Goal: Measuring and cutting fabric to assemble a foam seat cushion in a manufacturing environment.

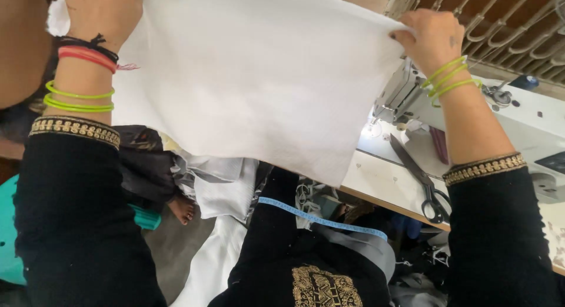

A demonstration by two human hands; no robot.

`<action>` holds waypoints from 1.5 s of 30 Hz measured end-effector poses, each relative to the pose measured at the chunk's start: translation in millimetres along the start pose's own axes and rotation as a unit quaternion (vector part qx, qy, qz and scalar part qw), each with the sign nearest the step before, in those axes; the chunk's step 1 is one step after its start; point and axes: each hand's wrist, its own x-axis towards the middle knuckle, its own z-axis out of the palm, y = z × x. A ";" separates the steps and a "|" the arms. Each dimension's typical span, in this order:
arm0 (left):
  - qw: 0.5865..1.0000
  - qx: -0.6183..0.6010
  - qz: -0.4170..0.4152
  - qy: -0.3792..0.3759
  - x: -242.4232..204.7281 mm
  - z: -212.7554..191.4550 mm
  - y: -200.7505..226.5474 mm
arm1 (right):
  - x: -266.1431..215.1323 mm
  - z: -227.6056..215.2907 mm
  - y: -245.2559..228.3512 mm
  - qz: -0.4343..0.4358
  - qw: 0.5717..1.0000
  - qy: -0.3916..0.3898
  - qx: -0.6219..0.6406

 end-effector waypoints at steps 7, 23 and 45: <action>0.997 0.038 -0.049 0.056 -15.0 18.8 0.9 | 7.3 -70.4 -34.9 -0.003 0.986 0.156 -0.058; 0.879 -0.151 0.013 -0.452 -206.7 -10.3 143.7 | -237.9 7.7 -167.2 0.048 0.968 -0.115 0.218; 0.765 -0.451 0.072 -0.455 -10.2 -12.1 507.4 | -385.8 -46.4 -103.0 0.372 0.918 -0.138 0.021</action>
